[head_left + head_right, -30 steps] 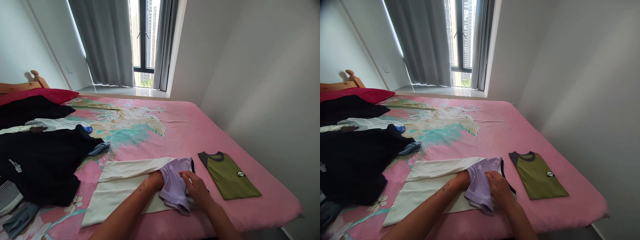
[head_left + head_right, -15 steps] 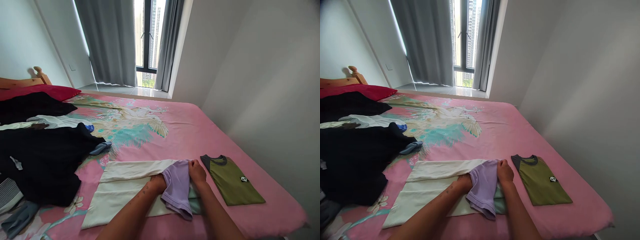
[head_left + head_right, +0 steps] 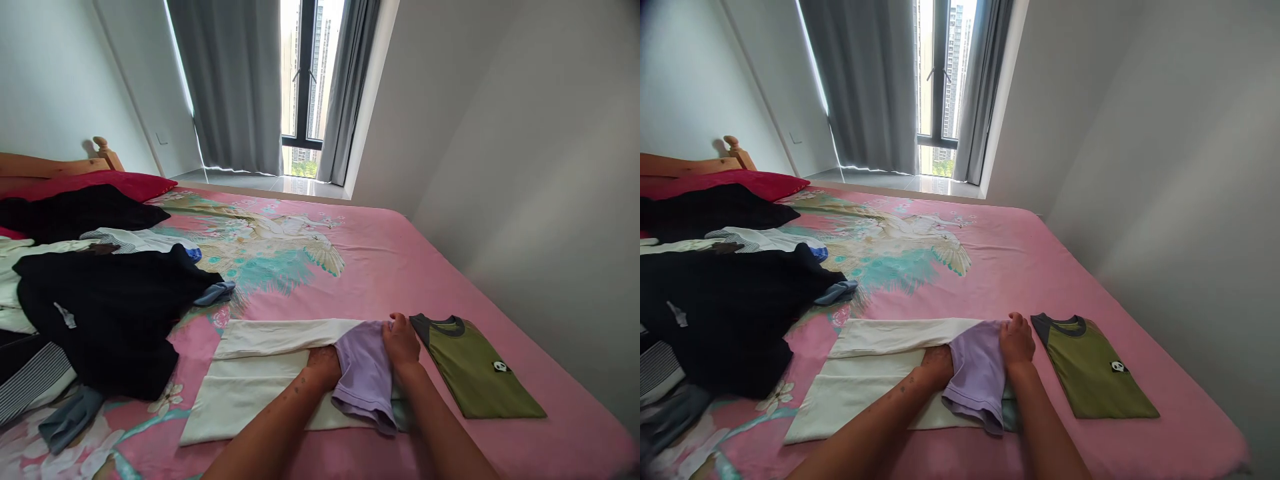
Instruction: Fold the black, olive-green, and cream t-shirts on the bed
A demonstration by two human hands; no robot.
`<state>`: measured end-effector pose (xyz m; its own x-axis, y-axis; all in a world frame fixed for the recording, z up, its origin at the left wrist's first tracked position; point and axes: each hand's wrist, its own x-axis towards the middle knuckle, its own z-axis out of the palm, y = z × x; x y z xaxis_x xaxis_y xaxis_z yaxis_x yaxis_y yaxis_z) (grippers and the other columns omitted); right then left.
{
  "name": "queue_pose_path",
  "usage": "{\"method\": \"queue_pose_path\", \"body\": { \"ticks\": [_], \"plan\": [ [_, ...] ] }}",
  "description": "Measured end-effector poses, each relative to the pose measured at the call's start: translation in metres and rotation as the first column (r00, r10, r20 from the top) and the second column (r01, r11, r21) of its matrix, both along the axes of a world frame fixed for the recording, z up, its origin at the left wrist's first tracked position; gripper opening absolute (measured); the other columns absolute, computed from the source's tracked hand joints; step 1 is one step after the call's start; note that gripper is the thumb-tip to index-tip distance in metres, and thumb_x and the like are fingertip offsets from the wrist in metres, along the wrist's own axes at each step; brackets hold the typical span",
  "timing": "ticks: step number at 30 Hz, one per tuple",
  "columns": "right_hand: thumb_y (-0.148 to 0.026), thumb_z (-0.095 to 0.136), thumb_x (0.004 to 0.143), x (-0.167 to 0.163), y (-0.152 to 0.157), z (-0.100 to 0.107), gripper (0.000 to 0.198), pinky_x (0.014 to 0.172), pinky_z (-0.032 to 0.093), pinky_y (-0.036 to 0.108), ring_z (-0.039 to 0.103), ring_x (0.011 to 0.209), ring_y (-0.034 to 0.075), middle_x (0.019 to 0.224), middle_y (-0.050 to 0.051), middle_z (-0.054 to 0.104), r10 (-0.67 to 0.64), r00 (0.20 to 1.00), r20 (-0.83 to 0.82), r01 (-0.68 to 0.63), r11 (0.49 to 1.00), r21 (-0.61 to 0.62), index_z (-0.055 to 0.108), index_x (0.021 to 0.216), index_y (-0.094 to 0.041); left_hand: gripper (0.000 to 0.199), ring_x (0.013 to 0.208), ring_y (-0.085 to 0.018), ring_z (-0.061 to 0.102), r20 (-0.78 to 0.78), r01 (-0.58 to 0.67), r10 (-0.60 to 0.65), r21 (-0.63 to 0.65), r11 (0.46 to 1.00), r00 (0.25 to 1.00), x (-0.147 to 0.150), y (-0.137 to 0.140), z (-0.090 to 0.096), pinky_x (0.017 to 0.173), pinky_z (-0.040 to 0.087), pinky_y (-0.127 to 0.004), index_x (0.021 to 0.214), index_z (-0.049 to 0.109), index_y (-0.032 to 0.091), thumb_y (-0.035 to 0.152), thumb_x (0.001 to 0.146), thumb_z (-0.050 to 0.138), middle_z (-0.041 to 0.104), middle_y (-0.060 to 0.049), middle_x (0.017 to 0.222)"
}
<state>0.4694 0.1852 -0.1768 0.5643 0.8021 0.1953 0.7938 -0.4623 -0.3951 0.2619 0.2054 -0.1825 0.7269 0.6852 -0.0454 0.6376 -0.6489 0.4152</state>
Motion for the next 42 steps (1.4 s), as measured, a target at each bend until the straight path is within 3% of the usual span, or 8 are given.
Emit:
{"method": "queue_pose_path", "body": {
  "ticks": [3, 9, 15, 21, 24, 31, 36, 42],
  "plan": [
    [-0.032, 0.029, 0.091, -0.028, 0.005, -0.004, 0.034, 0.093, 0.039, 0.033, 0.051, 0.109, 0.020, 0.114, 0.012, 0.057, 0.219, 0.974, 0.049, -0.224, 0.958, 0.178, 0.049, 0.114, -0.015, 0.045, 0.117, -0.036, 0.049, 0.032, -0.024, 0.023, 0.029, 0.999, 0.999, 0.000, -0.001, 0.004, 0.102, 0.030, -0.050, 0.120, 0.058, 0.017, 0.035, 0.080, 0.048, 0.054, -0.016, 0.130],
    [-0.029, 0.034, 0.088, -0.045, -0.001, -0.047, 0.039, 0.105, 0.029, 0.045, 0.042, 0.122, 0.025, 0.127, 0.015, 0.052, 0.309, 0.946, 0.100, -0.318, 0.943, 0.099, 0.050, 0.119, -0.012, 0.057, 0.123, -0.032, 0.046, 0.063, -0.186, 0.184, 0.026, 0.982, 0.981, -0.035, -0.001, 0.009, 0.104, 0.032, -0.042, 0.128, 0.052, 0.020, 0.051, 0.080, 0.046, 0.054, -0.014, 0.131],
    [-0.031, 0.029, 0.091, -0.037, -0.003, -0.065, 0.043, 0.106, 0.027, 0.046, 0.040, 0.124, 0.025, 0.131, 0.016, 0.048, 0.326, 0.919, 0.222, -0.340, 0.940, 0.027, 0.048, 0.124, -0.010, 0.068, 0.132, -0.033, 0.032, -0.047, -0.434, 0.434, 0.019, 0.901, 0.900, -0.120, 0.010, -0.002, 0.108, 0.021, -0.049, 0.131, 0.047, 0.018, 0.062, 0.080, 0.041, 0.045, -0.015, 0.139],
    [-0.033, 0.029, 0.091, -0.035, -0.002, -0.068, 0.045, 0.106, 0.028, 0.043, 0.041, 0.123, 0.026, 0.130, 0.017, 0.049, 0.334, 0.906, 0.261, -0.342, 0.940, -0.016, 0.048, 0.123, -0.007, 0.067, 0.138, -0.034, 0.018, -0.129, -0.619, 0.647, 0.201, 0.759, 0.752, -0.228, 0.021, -0.002, 0.108, 0.003, -0.058, 0.133, 0.045, 0.018, 0.060, 0.080, 0.043, 0.032, -0.015, 0.147],
    [-0.032, 0.030, 0.091, -0.034, -0.002, -0.071, 0.045, 0.106, 0.027, 0.043, 0.040, 0.123, 0.026, 0.130, 0.016, 0.049, 0.335, 0.898, 0.283, -0.342, 0.939, -0.029, 0.048, 0.124, -0.007, 0.071, 0.137, -0.033, 0.020, -0.107, -0.677, 0.720, 0.268, 0.685, 0.686, -0.269, 0.024, 0.002, 0.110, 0.010, -0.054, 0.135, 0.041, 0.011, 0.055, 0.079, 0.048, 0.031, -0.020, 0.146],
    [-0.033, 0.028, 0.092, -0.034, -0.003, -0.073, 0.045, 0.106, 0.026, 0.043, 0.038, 0.125, 0.026, 0.132, 0.015, 0.048, 0.320, 0.906, 0.276, -0.320, 0.946, -0.047, 0.047, 0.125, -0.009, 0.046, 0.137, -0.023, 0.024, 0.035, -0.383, 0.391, 0.298, 0.874, 0.920, -0.279, 0.022, 0.005, 0.111, 0.016, -0.050, 0.126, 0.052, 0.028, 0.023, 0.081, 0.047, 0.036, -0.003, 0.146],
    [-0.033, 0.028, 0.092, -0.035, -0.002, -0.071, 0.045, 0.107, 0.025, 0.041, 0.039, 0.125, 0.025, 0.131, 0.014, 0.048, 0.317, 0.906, 0.280, -0.317, 0.947, -0.049, 0.048, 0.125, -0.009, 0.029, 0.131, -0.027, 0.035, 0.047, -0.436, 0.441, 0.273, 0.858, 0.896, -0.263, 0.022, 0.007, 0.107, 0.024, -0.054, 0.106, 0.065, 0.025, 0.030, 0.086, 0.045, 0.053, -0.008, 0.132],
    [-0.034, 0.028, 0.092, -0.035, -0.004, -0.074, 0.045, 0.106, 0.026, 0.043, 0.038, 0.125, 0.025, 0.131, 0.015, 0.048, 0.313, 0.912, 0.267, -0.321, 0.947, -0.016, 0.047, 0.125, -0.010, 0.032, 0.123, -0.026, 0.044, 0.084, -0.260, 0.246, 0.352, 0.899, 0.966, -0.263, 0.003, 0.012, 0.104, 0.032, -0.046, 0.110, 0.064, 0.023, 0.022, 0.079, 0.053, 0.054, -0.010, 0.128]
  ]
}}
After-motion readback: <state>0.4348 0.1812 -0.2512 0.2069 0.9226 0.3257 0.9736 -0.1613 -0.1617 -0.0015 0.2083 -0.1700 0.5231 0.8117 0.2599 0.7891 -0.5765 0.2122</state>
